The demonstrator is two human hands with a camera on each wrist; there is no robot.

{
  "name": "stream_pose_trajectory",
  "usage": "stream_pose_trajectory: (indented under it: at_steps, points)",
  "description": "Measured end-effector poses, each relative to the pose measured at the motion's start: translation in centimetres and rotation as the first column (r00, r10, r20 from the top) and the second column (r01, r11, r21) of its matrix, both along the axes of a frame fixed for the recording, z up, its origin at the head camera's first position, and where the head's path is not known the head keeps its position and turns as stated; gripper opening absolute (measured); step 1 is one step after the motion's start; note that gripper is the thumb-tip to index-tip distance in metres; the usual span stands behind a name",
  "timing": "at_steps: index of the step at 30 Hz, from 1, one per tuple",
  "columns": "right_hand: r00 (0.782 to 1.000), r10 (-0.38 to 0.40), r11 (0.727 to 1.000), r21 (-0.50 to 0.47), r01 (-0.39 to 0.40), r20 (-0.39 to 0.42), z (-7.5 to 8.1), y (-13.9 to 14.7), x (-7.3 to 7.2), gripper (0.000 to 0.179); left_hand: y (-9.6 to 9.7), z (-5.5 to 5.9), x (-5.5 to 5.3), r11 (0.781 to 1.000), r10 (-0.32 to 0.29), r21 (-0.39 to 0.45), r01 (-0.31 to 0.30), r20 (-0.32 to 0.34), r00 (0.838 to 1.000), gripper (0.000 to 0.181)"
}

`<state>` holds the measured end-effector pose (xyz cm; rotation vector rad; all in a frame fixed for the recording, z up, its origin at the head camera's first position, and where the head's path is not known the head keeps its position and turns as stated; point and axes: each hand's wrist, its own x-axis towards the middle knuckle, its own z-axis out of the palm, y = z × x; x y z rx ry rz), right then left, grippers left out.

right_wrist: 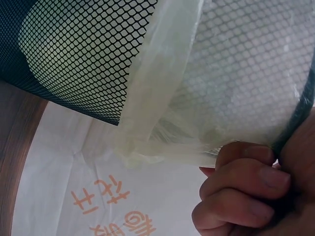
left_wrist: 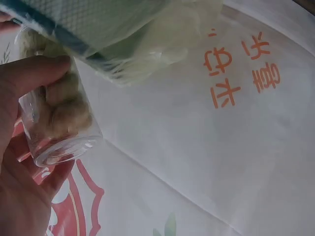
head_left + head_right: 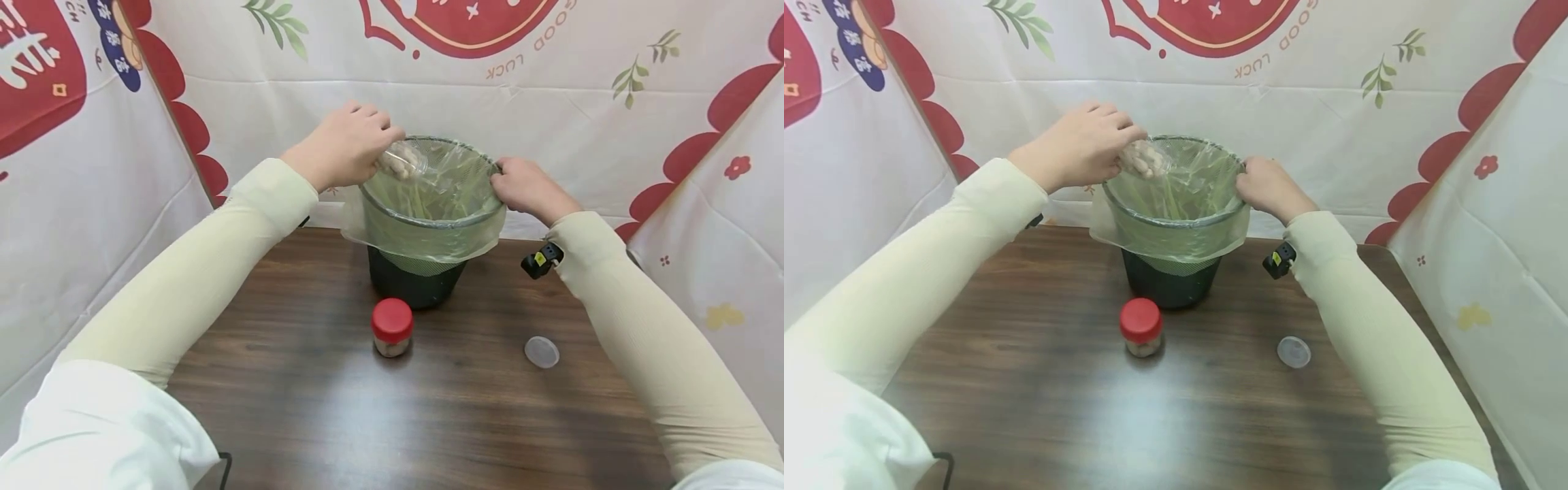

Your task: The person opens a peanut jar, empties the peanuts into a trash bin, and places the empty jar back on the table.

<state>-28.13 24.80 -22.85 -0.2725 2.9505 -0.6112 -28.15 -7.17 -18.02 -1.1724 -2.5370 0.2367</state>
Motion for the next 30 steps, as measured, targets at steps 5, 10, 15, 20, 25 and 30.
stream_pose_trajectory:
  at_steps: [5,10,15,20,25,30]
  points:
    - [1.0,-0.001,1.0,-0.006,0.001,0.01,0.0,0.0,-0.1,0.04,0.2,0.0,-0.1,1.0,0.015,0.001,-0.016,0.055,0.998,0.05]
    - [1.0,0.0,1.0,-0.02,0.0,0.019,0.0,-0.1,-0.1,0.039,-0.1,0.9,-0.1,0.995,0.041,0.087,-0.049,0.093,0.995,0.054]
    - [1.0,0.002,1.0,-0.017,-0.002,0.019,0.0,-0.1,-0.1,0.038,-0.4,0.9,0.1,1.0,-0.002,0.007,0.002,-0.032,0.999,0.04]
    - [1.0,-0.001,1.0,-0.012,0.002,0.023,-0.2,-0.2,0.0,0.039,-0.5,0.5,-0.1,0.999,-0.031,-0.007,0.031,-0.046,0.998,0.037]
    - [1.0,-0.007,1.0,-0.018,0.008,0.03,-0.2,-0.1,0.0,0.041,-0.5,1.4,0.0,0.993,-0.007,0.121,0.001,0.043,0.999,0.049]
    - [1.0,-0.007,1.0,-0.025,0.008,0.029,-0.1,0.0,-0.2,0.041,-1.1,1.4,0.1,0.993,-0.04,0.112,0.041,-0.013,0.999,0.038]
